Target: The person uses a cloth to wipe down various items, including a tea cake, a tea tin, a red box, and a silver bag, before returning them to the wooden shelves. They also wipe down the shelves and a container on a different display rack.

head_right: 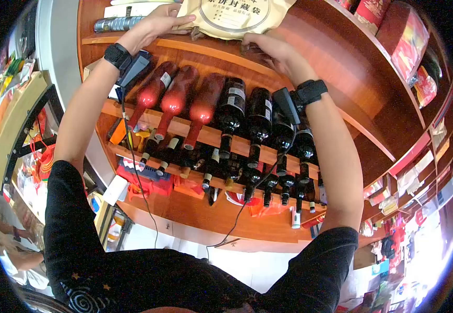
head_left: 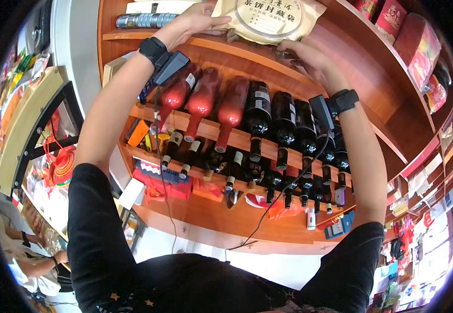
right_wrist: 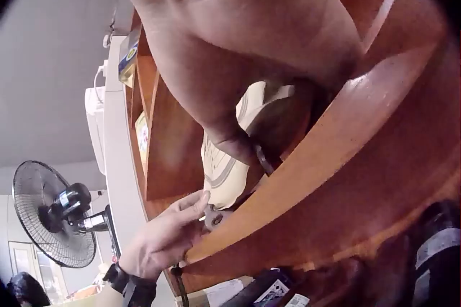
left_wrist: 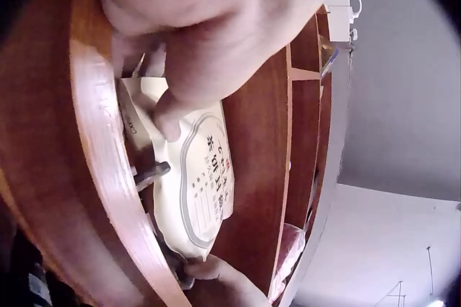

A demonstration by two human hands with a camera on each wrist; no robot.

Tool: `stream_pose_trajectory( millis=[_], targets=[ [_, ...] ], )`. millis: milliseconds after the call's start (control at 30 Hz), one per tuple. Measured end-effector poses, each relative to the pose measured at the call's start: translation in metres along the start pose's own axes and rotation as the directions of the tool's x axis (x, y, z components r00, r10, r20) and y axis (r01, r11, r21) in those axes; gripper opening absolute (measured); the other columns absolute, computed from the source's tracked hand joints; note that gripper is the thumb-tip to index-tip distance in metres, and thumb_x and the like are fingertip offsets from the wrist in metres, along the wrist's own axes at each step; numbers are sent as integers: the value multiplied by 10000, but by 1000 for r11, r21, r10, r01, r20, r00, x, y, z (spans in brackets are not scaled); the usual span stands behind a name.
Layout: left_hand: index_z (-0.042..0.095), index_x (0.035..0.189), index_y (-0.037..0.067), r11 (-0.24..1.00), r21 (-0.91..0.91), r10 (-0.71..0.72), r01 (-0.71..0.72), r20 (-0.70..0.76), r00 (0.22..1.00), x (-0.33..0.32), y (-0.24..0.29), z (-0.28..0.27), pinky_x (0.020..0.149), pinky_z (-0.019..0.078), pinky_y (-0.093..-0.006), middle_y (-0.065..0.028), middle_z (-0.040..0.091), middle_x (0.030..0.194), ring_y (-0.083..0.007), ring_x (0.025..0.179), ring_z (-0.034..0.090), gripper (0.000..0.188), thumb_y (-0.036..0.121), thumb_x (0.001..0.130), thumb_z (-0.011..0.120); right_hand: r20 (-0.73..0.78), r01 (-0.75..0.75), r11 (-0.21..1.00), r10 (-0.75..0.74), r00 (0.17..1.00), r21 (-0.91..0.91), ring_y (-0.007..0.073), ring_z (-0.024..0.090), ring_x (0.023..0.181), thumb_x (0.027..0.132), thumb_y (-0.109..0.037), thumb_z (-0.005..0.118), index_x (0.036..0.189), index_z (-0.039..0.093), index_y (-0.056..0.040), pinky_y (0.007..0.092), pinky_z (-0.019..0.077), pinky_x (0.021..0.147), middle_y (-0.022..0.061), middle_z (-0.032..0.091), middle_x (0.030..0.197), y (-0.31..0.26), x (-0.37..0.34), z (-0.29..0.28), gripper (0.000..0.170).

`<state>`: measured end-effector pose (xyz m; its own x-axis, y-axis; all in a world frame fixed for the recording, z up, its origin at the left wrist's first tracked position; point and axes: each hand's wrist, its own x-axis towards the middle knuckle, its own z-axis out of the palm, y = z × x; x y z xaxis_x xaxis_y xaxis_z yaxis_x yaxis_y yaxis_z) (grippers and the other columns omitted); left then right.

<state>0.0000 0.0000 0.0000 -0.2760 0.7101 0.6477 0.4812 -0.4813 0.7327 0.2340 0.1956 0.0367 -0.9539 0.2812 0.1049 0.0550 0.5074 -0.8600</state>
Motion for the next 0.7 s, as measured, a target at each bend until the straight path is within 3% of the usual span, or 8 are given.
stream_pose_trajectory(
  millis=[100,167,233,333,367,467,567,700],
  targets=[
    [547,1283,-18,999,-29,-21,19,-48,999,0,-2,-2,663,563,-219,-63,704,966,-122,811,685,484,315,955,670,-114,5,994,-18,993,-113,62,567,896,898,-305,719,1149,584,-71,254,466,770,-9,634,1012,-8,-20,11,369],
    [491,1377,10,939,323,-56,115,-187,981,7,-18,-19,930,534,-357,-221,648,1224,-351,1045,672,776,505,838,749,-275,20,962,-98,956,-272,94,587,938,900,-362,712,1226,567,-42,262,467,822,31,645,1057,-13,-35,13,479],
    [511,1296,-72,664,747,304,30,-306,902,-25,10,2,898,534,-385,-253,652,1182,-320,1048,676,663,419,895,709,-418,38,979,-121,900,-202,114,594,969,914,-373,693,1273,549,-35,273,464,851,48,647,1089,-10,-53,-2,513],
    [593,1129,-1,692,704,549,-159,-369,750,-86,49,54,783,524,-307,-137,686,1036,-202,884,668,304,228,945,671,-604,238,958,-286,744,-161,164,607,1046,961,-371,625,1379,498,-25,306,450,924,84,649,1173,-5,-109,-9,557],
    [595,1076,25,871,481,328,-101,-417,848,-110,61,76,738,494,-256,-72,670,968,-126,813,621,193,176,967,641,-588,262,949,-314,745,-175,166,610,1043,969,-339,609,1379,502,-31,307,449,926,80,650,1175,-6,-136,3,524],
    [617,953,39,999,41,-42,36,150,988,-194,71,138,616,525,-241,-28,638,827,-100,713,661,130,166,981,610,-512,117,977,-194,837,-179,134,585,947,924,-161,638,1200,594,-47,294,466,870,54,625,1082,9,-251,63,302],
    [610,974,23,886,-257,-226,387,490,842,-234,35,205,595,526,-232,-37,644,809,-87,684,660,192,207,1014,569,-335,-60,898,-100,937,-436,128,609,874,844,-67,737,1108,635,-43,265,505,778,58,649,1014,60,-330,87,284],
    [569,1045,16,763,-218,-340,609,666,665,-303,-51,350,620,526,-236,-45,659,812,-93,706,650,243,257,1038,532,-407,-233,972,223,886,26,155,655,935,874,4,693,1140,613,-12,282,530,800,92,653,1144,175,-435,102,278]
  ],
)
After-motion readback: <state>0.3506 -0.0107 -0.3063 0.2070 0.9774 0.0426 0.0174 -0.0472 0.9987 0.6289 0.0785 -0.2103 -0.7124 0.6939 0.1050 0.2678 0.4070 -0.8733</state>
